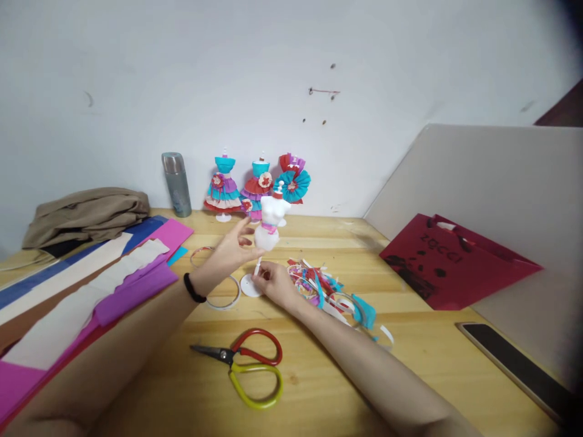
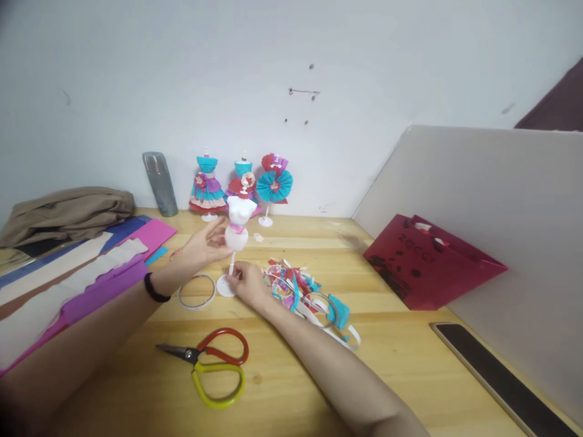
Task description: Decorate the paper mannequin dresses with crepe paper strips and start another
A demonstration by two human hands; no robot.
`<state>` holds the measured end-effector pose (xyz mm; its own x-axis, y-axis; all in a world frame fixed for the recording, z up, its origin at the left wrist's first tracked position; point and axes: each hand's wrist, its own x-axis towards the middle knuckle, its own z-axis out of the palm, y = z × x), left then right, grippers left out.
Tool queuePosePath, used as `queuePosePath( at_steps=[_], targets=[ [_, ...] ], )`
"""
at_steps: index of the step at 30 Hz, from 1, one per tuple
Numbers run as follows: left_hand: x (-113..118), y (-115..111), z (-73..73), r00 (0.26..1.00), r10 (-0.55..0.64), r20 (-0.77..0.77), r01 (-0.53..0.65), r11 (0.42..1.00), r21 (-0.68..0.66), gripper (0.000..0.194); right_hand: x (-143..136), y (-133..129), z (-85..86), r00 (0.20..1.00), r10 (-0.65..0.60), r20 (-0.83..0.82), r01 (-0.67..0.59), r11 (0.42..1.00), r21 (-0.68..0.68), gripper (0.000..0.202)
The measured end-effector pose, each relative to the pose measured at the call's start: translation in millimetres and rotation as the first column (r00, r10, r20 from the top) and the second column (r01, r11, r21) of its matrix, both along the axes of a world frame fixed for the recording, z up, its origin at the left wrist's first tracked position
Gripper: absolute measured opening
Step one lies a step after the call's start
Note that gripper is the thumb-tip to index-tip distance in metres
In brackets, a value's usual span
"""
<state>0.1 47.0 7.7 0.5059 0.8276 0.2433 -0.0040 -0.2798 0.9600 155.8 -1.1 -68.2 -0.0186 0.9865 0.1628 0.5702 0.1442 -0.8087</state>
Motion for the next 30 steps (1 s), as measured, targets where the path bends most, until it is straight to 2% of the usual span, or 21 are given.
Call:
queuePosePath(
  at_steps=[2, 4, 11, 14, 17, 20, 22, 24, 27, 30],
  targets=[
    [-2, -5, 3.6, 1.0, 0.02, 0.015, -0.02, 0.999, 0.031, 0.082, -3, -3, 3.5, 0.999, 0.01, 0.035, -0.01, 1.0, 0.015, 0.015],
    [-3, -11, 5.9, 1.0, 0.016, 0.02, -0.018, 0.997, 0.073, 0.077, -5, -6, 6.3, 0.997, 0.015, 0.07, -0.017, 1.0, 0.024, 0.014],
    [6, -33, 18.8, 0.999, -0.022, -0.033, 0.026, 0.991, 0.132, 0.038, -6, -16, 16.5, 0.976, 0.105, 0.193, -0.109, 0.994, 0.013, 0.008],
    [6, -40, 22.6, 0.999, -0.036, -0.034, 0.04, 0.991, 0.125, 0.033, 2, -20, 28.2, 0.953, 0.17, 0.252, -0.171, 0.985, -0.018, 0.005],
    [3, -41, 23.4, 1.0, -0.022, 0.02, 0.02, 0.995, 0.102, 0.029, 15, -21, 44.7, 0.937, 0.189, 0.294, -0.198, 0.98, 0.001, 0.027],
    [1, -39, 23.0, 0.992, 0.009, 0.129, -0.023, 0.994, 0.108, 0.028, 23, -25, 63.0, 0.977, 0.139, 0.16, -0.157, 0.982, 0.105, 0.029],
    [2, -39, 22.1, 0.982, 0.022, 0.188, -0.042, 0.994, 0.103, 0.029, 23, -30, 74.8, 0.983, 0.183, -0.009, -0.177, 0.962, 0.21, 0.028],
    [3, -41, 20.8, 0.976, 0.018, 0.219, -0.037, 0.996, 0.082, 0.03, 20, -39, 84.7, 0.956, 0.25, -0.156, -0.201, 0.94, 0.276, 0.034],
    [7, -47, 19.2, 0.978, -0.023, 0.208, 0.014, 0.999, 0.045, 0.031, 15, -50, 94.2, 0.918, 0.297, -0.262, -0.222, 0.934, 0.28, 0.049],
    [8, -54, 20.5, 0.984, -0.062, 0.166, 0.061, 0.998, 0.012, 0.027, 17, -55, 99.1, 0.929, 0.259, -0.265, -0.21, 0.958, 0.197, 0.052]
  ],
)
